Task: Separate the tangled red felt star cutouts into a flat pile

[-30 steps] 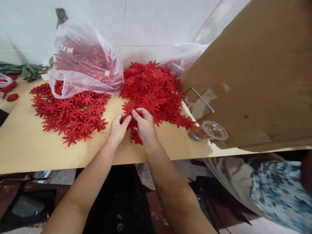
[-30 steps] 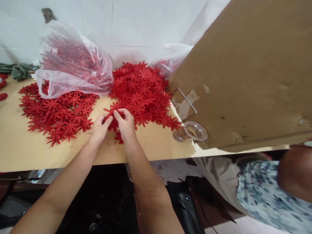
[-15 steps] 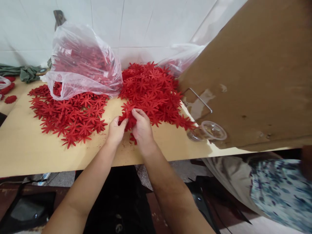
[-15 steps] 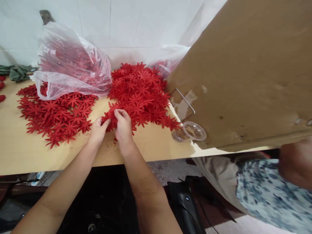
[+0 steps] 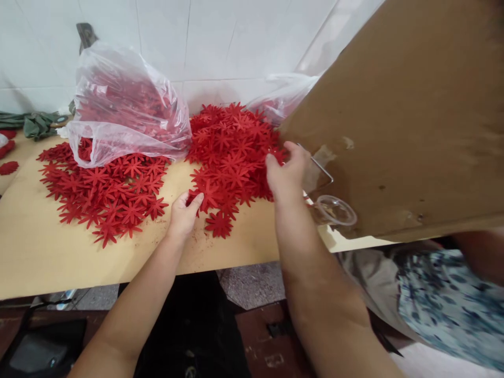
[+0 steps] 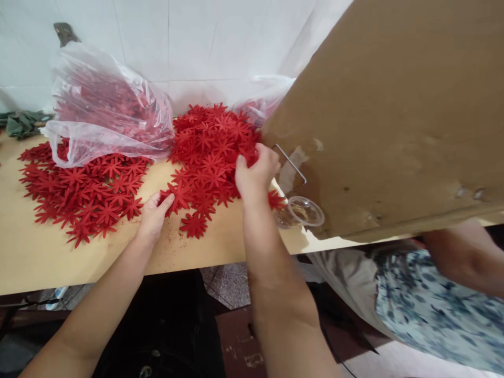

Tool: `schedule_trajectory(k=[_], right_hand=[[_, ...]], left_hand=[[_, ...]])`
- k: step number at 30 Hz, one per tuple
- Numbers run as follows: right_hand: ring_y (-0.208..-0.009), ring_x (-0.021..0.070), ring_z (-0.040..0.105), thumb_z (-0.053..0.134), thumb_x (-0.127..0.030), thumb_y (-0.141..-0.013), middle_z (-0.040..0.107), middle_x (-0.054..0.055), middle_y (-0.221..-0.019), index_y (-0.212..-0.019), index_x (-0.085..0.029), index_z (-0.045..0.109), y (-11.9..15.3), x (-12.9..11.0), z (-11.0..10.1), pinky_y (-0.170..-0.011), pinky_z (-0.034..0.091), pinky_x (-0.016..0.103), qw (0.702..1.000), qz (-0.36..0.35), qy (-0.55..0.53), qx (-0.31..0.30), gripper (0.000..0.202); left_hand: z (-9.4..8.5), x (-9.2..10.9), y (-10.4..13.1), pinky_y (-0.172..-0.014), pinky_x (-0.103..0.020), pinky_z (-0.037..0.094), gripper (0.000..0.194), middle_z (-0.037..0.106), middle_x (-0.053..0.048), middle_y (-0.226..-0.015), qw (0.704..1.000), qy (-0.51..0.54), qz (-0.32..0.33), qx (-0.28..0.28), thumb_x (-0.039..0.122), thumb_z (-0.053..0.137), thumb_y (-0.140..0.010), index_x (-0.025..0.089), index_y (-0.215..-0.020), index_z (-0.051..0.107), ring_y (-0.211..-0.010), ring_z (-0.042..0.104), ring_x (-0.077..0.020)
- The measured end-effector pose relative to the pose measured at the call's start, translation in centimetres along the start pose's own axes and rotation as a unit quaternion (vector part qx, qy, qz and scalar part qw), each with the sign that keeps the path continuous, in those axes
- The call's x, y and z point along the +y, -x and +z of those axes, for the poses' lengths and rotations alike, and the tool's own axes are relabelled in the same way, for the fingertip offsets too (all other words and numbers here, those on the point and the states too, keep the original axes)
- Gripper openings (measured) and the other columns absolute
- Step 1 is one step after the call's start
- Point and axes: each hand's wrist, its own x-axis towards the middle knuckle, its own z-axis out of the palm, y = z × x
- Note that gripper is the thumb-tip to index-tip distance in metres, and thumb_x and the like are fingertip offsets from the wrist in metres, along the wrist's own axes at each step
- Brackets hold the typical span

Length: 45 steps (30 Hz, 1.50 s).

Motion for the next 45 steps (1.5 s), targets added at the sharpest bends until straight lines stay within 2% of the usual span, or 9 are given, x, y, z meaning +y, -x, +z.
schedule_trajectory(k=[1, 3, 5, 7, 17, 26, 36, 42, 45], right_hand=[[-0.104, 0.0218, 0.050, 0.065, -0.031, -0.065, 0.056, 0.008, -0.102, -0.091, -0.018, 0.057, 0.9, -1.1, -0.1, -0.087, 0.041, 0.044, 1.000, 0.002, -0.013, -0.015, 0.031], [-0.091, 0.0184, 0.055, 0.065, -0.036, -0.066, 0.060, 0.006, -0.093, -0.091, -0.019, 0.060, 3.6, -3.4, 0.3, -0.081, 0.045, 0.039, 0.982, 0.045, -0.112, -0.146, 0.031], [-0.076, 0.0158, 0.057, 0.071, -0.039, -0.059, 0.063, 0.002, -0.078, -0.087, -0.019, 0.061, 6.3, -5.1, 1.0, -0.072, 0.047, 0.034, 0.921, 0.118, -0.197, -0.316, 0.035], [-0.066, 0.0127, 0.056, 0.072, -0.039, -0.057, 0.062, 0.000, -0.070, -0.077, -0.018, 0.061, 8.1, -5.7, 1.7, -0.066, 0.047, 0.030, 0.877, 0.159, -0.233, -0.390, 0.032], [-0.064, 0.0098, 0.055, 0.072, -0.044, -0.055, 0.061, -0.003, -0.068, -0.072, -0.019, 0.059, 8.8, -5.6, 1.8, -0.065, 0.047, 0.026, 0.858, 0.222, -0.299, -0.354, 0.032], [-0.051, 0.0082, 0.045, 0.055, -0.052, -0.071, 0.045, -0.005, -0.051, -0.055, -0.019, 0.047, 9.7, -3.9, 3.4, -0.054, 0.041, 0.023, 0.905, 0.213, -0.264, -0.257, 0.037], [-0.046, 0.0063, 0.047, 0.064, -0.044, -0.063, 0.052, -0.007, -0.057, -0.068, -0.020, 0.046, 2.3, -1.7, 1.6, -0.045, 0.038, 0.020, 0.929, 0.251, -0.268, -0.047, 0.030], [-0.047, 0.0074, 0.048, 0.067, -0.041, -0.061, 0.051, -0.007, -0.055, -0.067, -0.020, 0.049, 3.7, -2.5, 1.4, -0.048, 0.041, 0.023, 0.914, 0.265, -0.281, -0.126, 0.029], [-0.049, 0.0092, 0.049, 0.065, -0.042, -0.063, 0.052, -0.005, -0.055, -0.067, -0.019, 0.051, 5.7, -3.4, 1.6, -0.050, 0.042, 0.024, 0.930, 0.211, -0.235, -0.189, 0.027]], left_hand=[[0.0, 0.0, -0.1, -0.080, -0.028, 0.044, 0.021, 0.068, -0.001, -0.082, 1.000, 0.003, -0.004, 0.002, 0.029, 0.066, -0.064, 0.016, -0.081, 0.063, -0.075, 0.060, -0.0119], [0.1, 0.1, -0.3, -0.079, -0.028, 0.045, 0.021, 0.068, -0.001, -0.079, 1.000, 0.003, -0.011, 0.002, 0.029, 0.066, -0.064, 0.016, -0.080, 0.063, -0.074, 0.060, -0.0123], [0.1, 0.1, -0.5, -0.079, -0.028, 0.044, 0.020, 0.067, 0.000, -0.076, 1.000, -0.002, -0.010, -0.001, 0.029, 0.066, -0.065, 0.016, -0.080, 0.062, -0.074, 0.060, -0.0122], [0.0, 0.0, -0.6, -0.078, -0.027, 0.044, 0.019, 0.066, 0.000, -0.073, 1.000, -0.011, -0.002, 0.008, 0.030, 0.065, -0.066, 0.016, -0.079, 0.061, -0.073, 0.059, -0.0115], [0.3, 0.1, -0.5, -0.071, -0.024, 0.043, 0.020, 0.064, 0.001, -0.070, 1.000, -0.025, -0.004, 0.008, 0.033, 0.065, -0.067, 0.016, -0.074, 0.060, -0.066, 0.055, -0.0094], [0.4, 0.3, 0.1, -0.075, -0.025, 0.044, 0.018, 0.065, 0.001, -0.073, 0.999, -0.045, 0.011, -0.027, 0.032, 0.066, -0.066, 0.016, -0.074, 0.061, -0.068, 0.056, -0.0100], [0.4, -0.1, -0.1, -0.076, -0.027, 0.045, 0.025, 0.067, 0.000, -0.077, 0.999, 0.005, -0.031, -0.012, 0.031, 0.070, -0.060, 0.016, -0.078, 0.062, -0.069, 0.058, -0.0103], [0.3, -0.1, -0.3, -0.075, -0.026, 0.045, 0.024, 0.065, 0.001, -0.072, 0.999, -0.011, -0.026, 0.018, 0.030, 0.070, -0.060, 0.016, -0.077, 0.062, -0.066, 0.056, -0.0088], [0.4, 0.2, 0.0, -0.079, -0.027, 0.044, 0.032, 0.066, 0.002, -0.079, 0.999, 0.008, -0.033, -0.023, 0.030, 0.072, -0.058, 0.018, -0.086, 0.063, -0.071, 0.057, -0.0088]])
